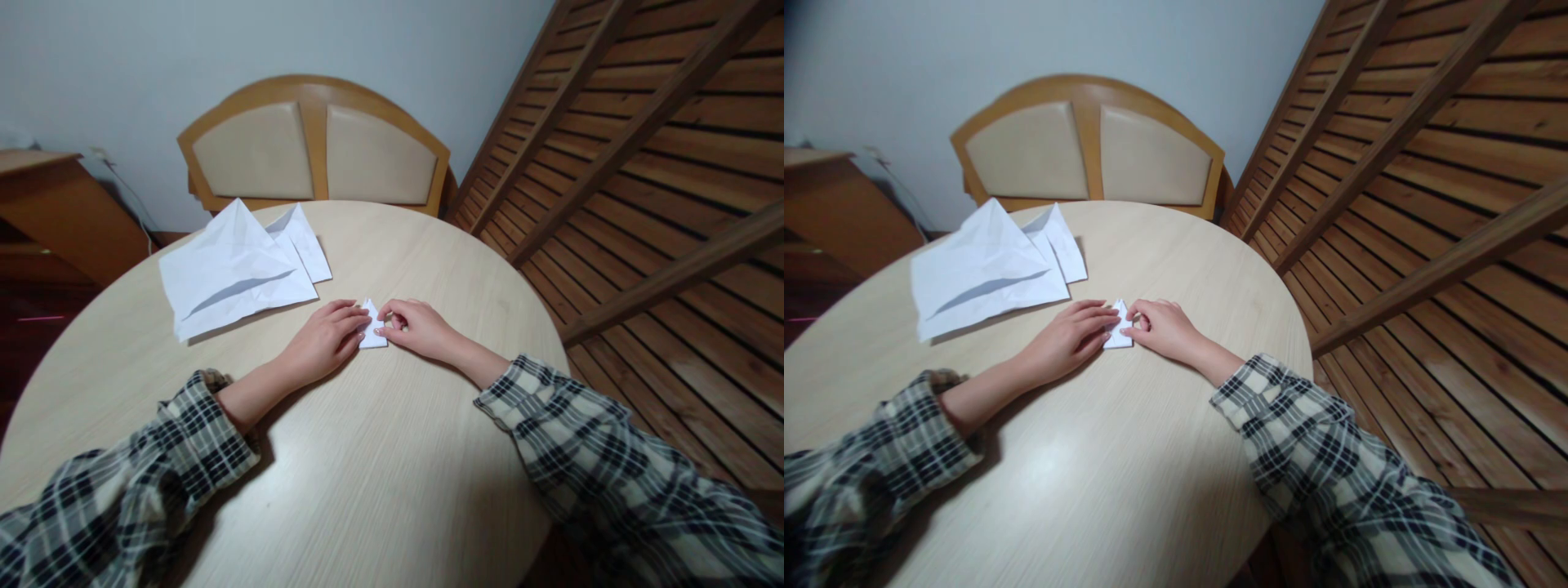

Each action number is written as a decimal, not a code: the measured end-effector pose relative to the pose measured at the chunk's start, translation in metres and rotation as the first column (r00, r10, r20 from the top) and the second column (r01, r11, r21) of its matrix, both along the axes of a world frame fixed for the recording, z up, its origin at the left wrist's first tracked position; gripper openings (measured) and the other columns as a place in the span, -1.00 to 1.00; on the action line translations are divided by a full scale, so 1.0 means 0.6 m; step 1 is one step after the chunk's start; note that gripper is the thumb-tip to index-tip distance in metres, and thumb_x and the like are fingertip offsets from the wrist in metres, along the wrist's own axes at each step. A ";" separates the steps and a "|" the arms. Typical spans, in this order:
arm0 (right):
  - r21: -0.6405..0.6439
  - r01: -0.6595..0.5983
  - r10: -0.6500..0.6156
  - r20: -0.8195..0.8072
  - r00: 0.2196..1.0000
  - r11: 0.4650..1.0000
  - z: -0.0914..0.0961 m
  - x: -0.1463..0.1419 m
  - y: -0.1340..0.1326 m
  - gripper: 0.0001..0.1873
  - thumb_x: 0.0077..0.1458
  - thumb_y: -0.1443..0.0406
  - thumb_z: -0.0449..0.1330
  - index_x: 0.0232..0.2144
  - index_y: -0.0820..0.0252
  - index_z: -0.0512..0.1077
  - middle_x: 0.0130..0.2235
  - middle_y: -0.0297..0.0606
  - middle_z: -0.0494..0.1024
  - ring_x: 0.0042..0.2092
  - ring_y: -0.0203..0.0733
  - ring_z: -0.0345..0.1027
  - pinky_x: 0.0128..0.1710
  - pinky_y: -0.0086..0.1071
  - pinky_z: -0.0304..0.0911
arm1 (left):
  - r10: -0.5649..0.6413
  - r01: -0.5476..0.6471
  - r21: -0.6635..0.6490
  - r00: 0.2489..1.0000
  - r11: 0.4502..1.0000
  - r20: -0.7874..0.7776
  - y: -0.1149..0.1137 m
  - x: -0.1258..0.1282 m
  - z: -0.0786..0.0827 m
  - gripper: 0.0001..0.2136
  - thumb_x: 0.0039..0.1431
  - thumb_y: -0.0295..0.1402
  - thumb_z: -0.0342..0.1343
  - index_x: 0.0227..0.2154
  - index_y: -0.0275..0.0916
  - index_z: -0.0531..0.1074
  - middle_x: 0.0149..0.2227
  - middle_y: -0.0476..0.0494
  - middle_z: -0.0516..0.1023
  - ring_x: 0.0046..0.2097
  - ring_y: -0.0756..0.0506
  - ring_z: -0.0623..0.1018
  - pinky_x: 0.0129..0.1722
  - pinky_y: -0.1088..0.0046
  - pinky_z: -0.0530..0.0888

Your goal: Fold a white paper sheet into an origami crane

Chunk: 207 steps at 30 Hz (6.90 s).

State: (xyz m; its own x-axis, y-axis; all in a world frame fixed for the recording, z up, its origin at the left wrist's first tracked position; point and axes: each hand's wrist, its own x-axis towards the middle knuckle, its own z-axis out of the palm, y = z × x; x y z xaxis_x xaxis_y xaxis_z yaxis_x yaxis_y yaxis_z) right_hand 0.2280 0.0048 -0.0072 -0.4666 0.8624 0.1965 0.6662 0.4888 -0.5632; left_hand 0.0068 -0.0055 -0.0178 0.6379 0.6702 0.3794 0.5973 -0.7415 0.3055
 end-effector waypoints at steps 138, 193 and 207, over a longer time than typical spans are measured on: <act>-0.354 -0.207 -0.118 -0.710 0.694 0.912 -0.007 -0.040 -0.021 -0.59 -0.03 0.36 0.29 -0.09 0.16 0.33 -0.27 -0.31 0.54 -0.23 -0.24 0.46 -0.15 -0.26 0.39 | 0.205 -0.141 -0.187 0.896 0.972 0.393 -0.002 -0.005 0.012 -0.82 0.26 -0.29 0.04 -0.13 -0.23 0.31 -0.23 -0.14 0.45 -0.18 -0.12 0.46 -0.12 0.26 0.40; -0.155 -0.040 -0.058 -0.580 0.813 0.987 -0.015 -0.038 -0.022 -0.84 0.10 0.29 0.24 -0.23 0.17 0.45 -0.22 -0.24 0.53 -0.25 -0.22 0.43 -0.21 -0.27 0.38 | 0.138 -0.012 -0.299 0.903 0.954 0.406 -0.012 0.002 0.017 -0.84 0.30 -0.32 0.02 -0.30 -0.26 0.46 -0.39 -0.02 0.54 -0.36 -0.01 0.47 -0.33 0.50 0.38; -0.053 0.067 -0.085 -0.527 0.846 0.996 -0.011 -0.034 -0.020 -0.88 0.05 0.29 0.28 -0.33 0.16 0.44 -0.24 -0.25 0.51 -0.15 -0.18 0.40 -0.09 -0.22 0.35 | 0.170 -0.046 -0.300 0.900 0.953 0.401 -0.012 0.003 0.016 -0.86 0.27 -0.31 0.06 -0.26 -0.24 0.46 -0.31 -0.08 0.58 -0.30 -0.06 0.52 -0.24 0.42 0.45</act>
